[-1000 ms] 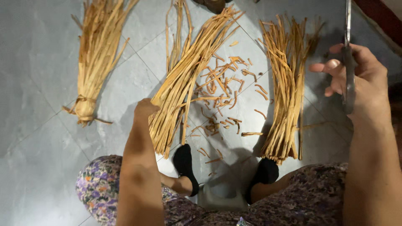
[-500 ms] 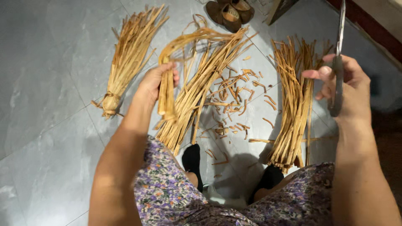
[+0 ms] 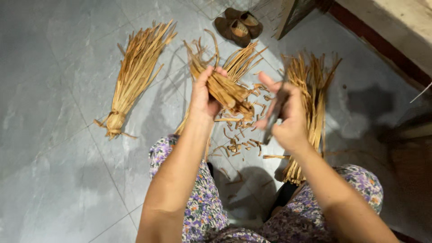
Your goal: The person sits on a low stool and uses shears to trim the ends of dried sticks. They hold a bundle of sticks in one hand and cut the ends with the shears in the other, dropping the trimmed pieces onto the floor.
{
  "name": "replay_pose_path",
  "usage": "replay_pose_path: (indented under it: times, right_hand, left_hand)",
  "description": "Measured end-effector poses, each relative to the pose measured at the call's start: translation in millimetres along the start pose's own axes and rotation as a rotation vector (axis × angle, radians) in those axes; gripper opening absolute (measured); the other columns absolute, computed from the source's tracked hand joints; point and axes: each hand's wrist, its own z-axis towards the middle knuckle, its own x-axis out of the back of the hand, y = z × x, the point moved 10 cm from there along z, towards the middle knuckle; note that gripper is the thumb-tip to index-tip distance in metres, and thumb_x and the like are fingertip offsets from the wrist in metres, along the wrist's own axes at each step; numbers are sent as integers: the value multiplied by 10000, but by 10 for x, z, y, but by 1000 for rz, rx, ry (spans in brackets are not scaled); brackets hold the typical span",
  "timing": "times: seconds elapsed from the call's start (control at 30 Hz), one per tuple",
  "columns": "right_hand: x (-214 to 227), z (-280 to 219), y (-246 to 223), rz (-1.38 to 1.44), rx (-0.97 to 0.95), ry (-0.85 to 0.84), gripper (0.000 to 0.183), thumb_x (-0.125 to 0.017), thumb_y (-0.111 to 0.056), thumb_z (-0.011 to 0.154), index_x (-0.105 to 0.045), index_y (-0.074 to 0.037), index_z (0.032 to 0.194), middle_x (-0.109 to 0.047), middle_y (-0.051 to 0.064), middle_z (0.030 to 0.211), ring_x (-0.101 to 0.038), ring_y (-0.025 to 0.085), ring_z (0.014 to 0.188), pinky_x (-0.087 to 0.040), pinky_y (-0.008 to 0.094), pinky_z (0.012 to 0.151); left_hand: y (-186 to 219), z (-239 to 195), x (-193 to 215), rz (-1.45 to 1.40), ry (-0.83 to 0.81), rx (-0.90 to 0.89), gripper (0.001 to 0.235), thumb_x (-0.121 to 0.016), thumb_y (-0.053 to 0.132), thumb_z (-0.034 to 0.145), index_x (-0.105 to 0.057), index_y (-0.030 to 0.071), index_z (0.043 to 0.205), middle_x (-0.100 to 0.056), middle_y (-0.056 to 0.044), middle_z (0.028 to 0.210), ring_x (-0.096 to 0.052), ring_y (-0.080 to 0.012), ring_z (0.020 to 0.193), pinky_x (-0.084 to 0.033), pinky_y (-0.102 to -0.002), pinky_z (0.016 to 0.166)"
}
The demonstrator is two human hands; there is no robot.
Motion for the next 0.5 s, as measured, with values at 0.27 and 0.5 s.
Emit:
replay_pose_path:
  times: [0.27, 0.5]
  right_hand:
    - [-207, 78, -100, 18, 239, -34, 973, -907, -195, 804, -255, -117, 1522, -467, 154, 1518, -557, 276, 1380, -469, 411, 1188]
    - [369, 189, -90, -88, 140, 123, 639, -790, 33, 931, -406, -63, 1432, -706, 160, 1200, -718, 234, 1118, -602, 347, 969]
  left_hand:
    - [-918, -239, -375, 146, 1, 221, 322, -567, 357, 986, -657, 57, 1058, -713, -102, 991, -707, -243, 904, -580, -401, 847]
    - [-1072, -431, -631, 783, -42, 445, 799, -387, 747, 928, -696, 13, 992, -696, -200, 893, -690, -262, 785, -599, -362, 694]
